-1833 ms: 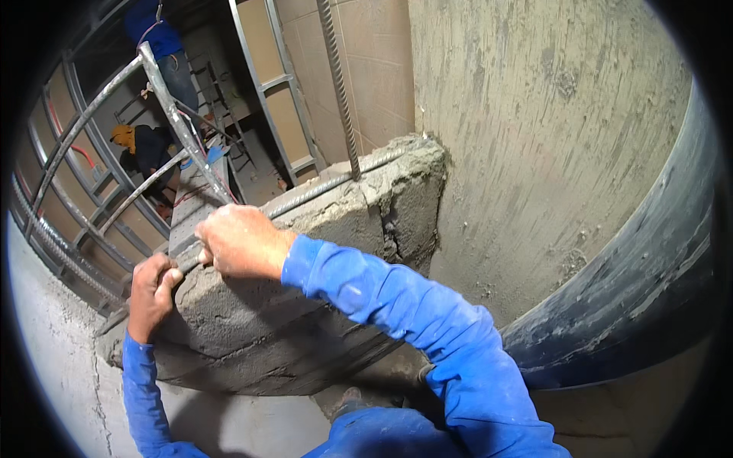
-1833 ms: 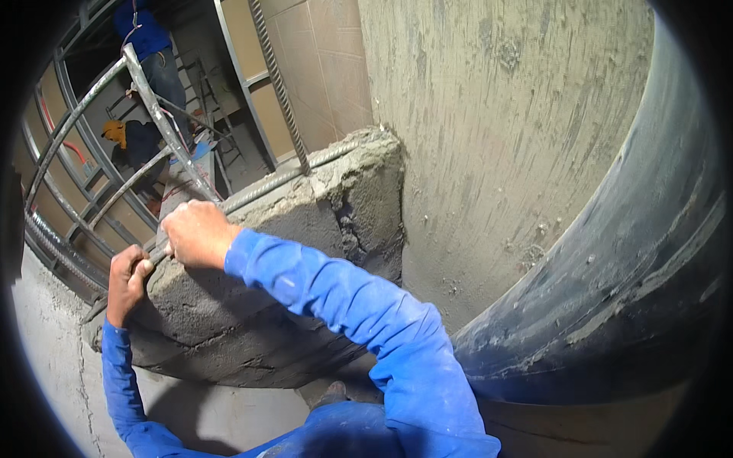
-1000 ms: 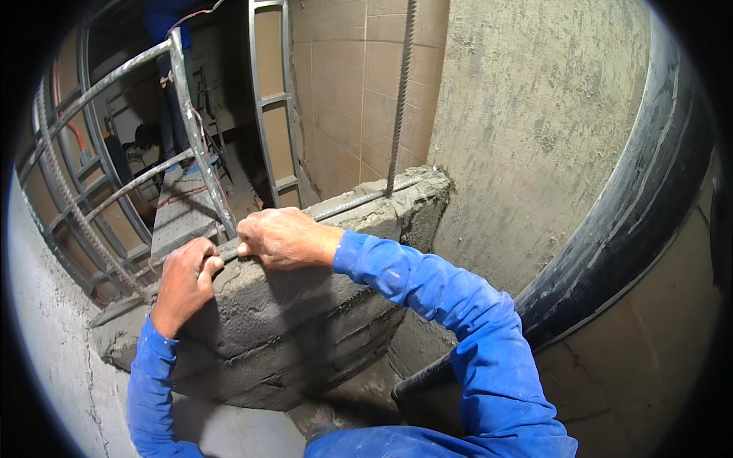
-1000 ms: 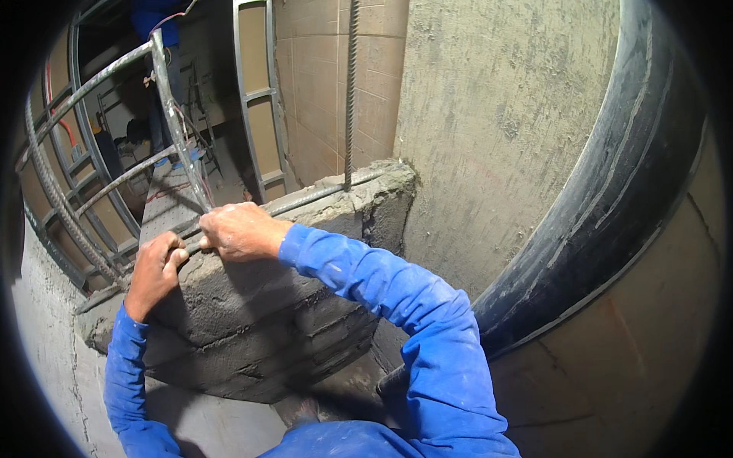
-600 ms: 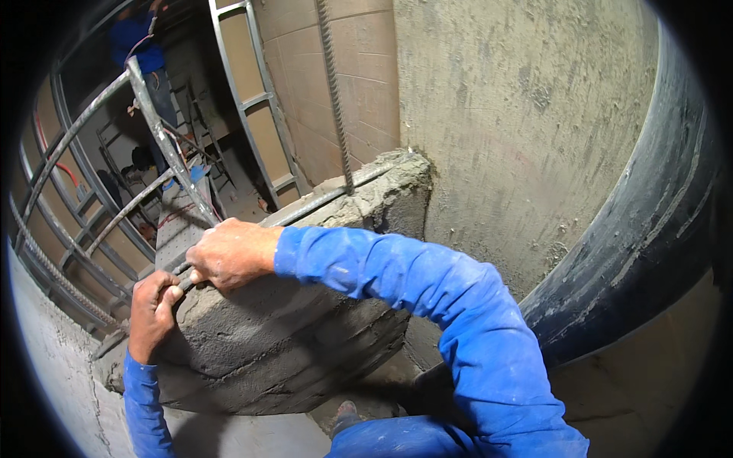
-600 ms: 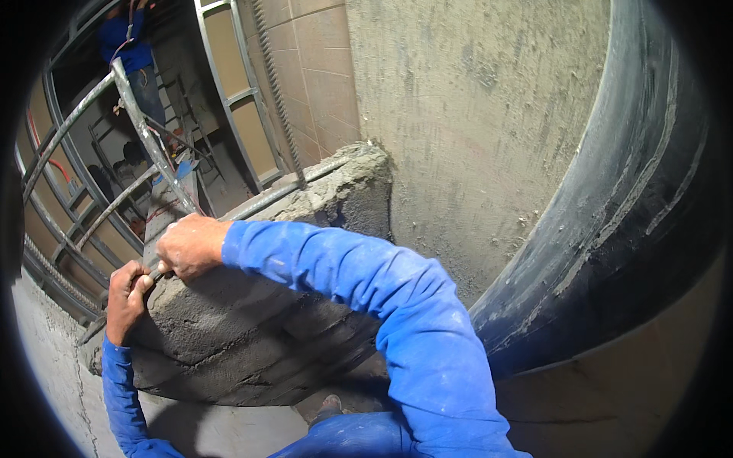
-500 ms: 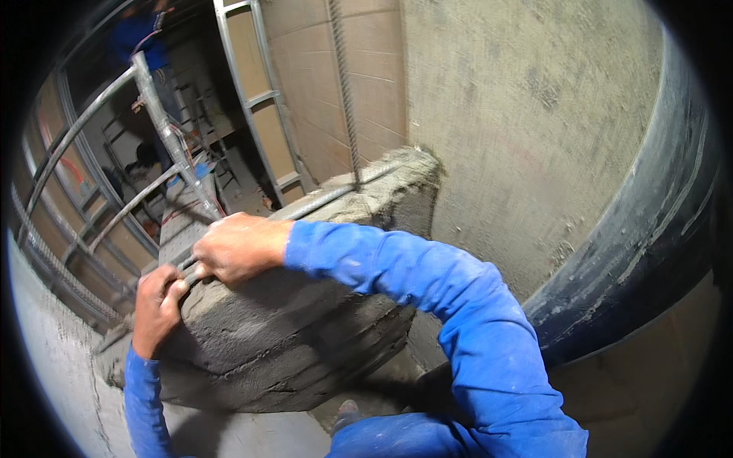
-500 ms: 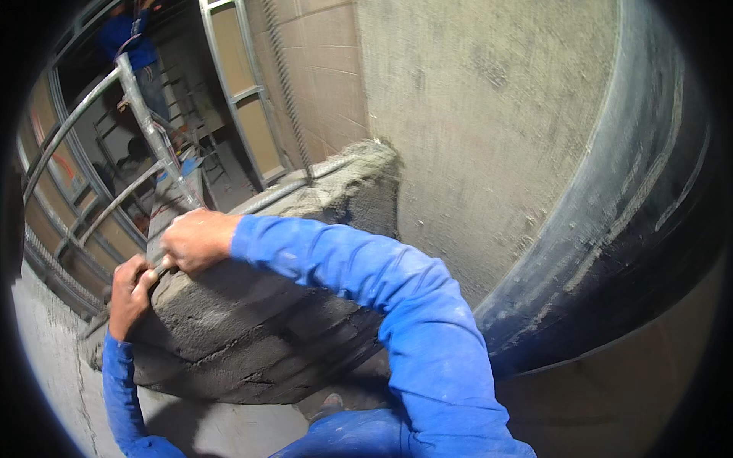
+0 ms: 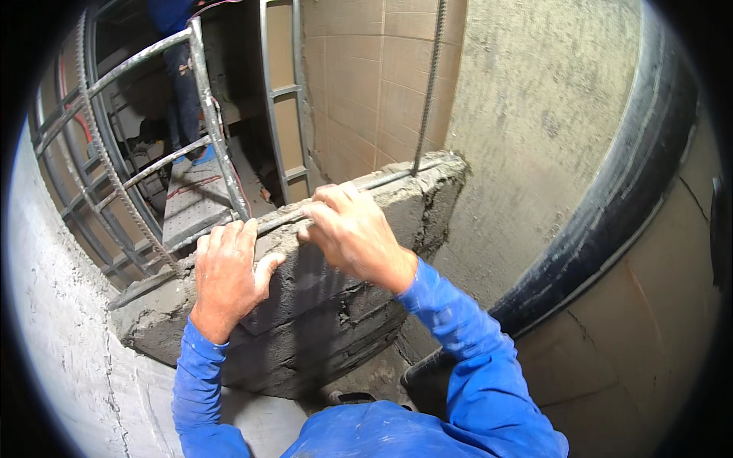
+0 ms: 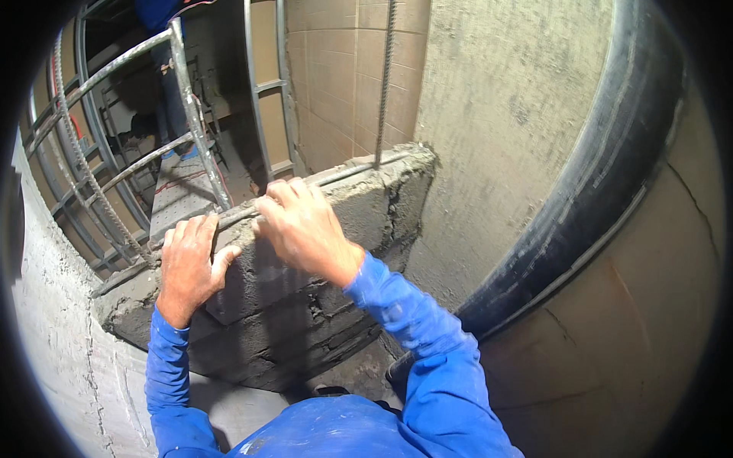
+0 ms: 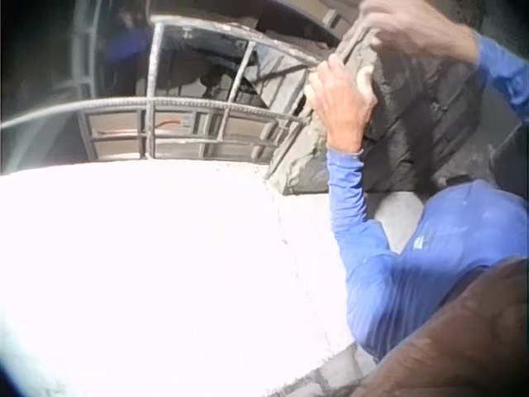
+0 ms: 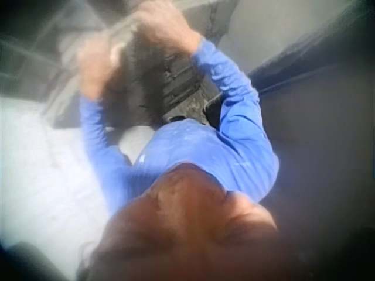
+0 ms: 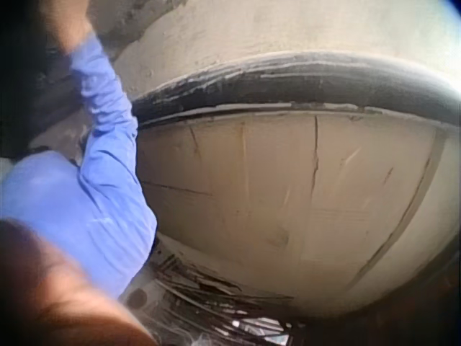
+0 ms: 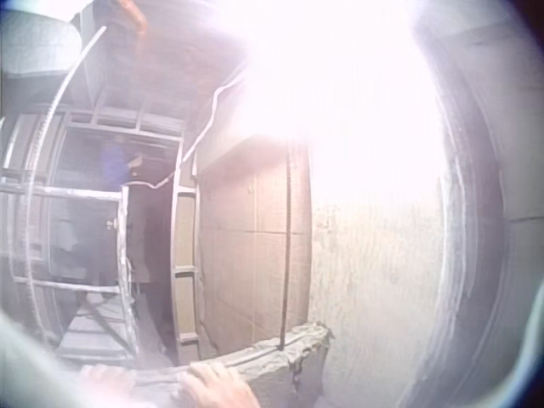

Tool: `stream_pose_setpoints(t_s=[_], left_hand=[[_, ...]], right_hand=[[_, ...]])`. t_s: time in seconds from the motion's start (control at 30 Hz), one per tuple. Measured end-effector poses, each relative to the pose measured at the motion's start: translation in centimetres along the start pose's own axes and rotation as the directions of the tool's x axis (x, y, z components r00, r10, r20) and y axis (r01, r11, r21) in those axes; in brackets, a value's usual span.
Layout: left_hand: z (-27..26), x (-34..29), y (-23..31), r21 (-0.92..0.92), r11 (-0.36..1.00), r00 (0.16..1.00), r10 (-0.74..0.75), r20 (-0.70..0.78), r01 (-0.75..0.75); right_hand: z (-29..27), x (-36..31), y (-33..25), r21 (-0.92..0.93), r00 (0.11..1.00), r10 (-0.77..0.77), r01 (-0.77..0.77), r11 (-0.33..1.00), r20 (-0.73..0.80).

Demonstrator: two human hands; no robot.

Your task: The person bends a long metal rebar rod by hand against a concrete ledge. They repeatedly flex and straighten the rod to shape it.

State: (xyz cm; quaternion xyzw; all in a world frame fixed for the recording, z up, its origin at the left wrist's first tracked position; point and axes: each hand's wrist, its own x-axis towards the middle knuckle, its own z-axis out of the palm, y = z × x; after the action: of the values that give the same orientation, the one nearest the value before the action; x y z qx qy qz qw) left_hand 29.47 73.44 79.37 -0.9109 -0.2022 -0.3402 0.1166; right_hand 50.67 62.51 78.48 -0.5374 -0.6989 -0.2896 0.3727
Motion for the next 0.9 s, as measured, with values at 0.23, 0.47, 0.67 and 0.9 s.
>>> stream_pose_setpoints(t_s=[0.23,0.47,0.67,0.9], left_hand=[[1.5,-0.3,0.5,0.098,0.995,0.999,0.029,-0.041,-0.025],[2.1,-1.8,1.7,0.167,0.985,0.993,-0.028,-0.116,0.047],[4.3,-7.3,9.8,0.017,0.996,0.962,-0.075,-0.263,0.083],[13.0,-19.8,32.2,-0.834,0.492,0.657,0.547,0.519,0.25]], right_hand=[[-2.9,-23.4,-8.5,0.452,0.734,0.395,-0.662,0.598,0.553],[-5.0,-48.8,-14.2,-0.059,0.061,0.643,-0.985,0.164,0.763],[-8.0,-59.5,-19.7,-0.072,0.059,0.791,-0.989,0.129,0.609],[-10.4,-56.5,-21.9,0.287,-0.245,0.868,-0.875,-0.39,0.432]])
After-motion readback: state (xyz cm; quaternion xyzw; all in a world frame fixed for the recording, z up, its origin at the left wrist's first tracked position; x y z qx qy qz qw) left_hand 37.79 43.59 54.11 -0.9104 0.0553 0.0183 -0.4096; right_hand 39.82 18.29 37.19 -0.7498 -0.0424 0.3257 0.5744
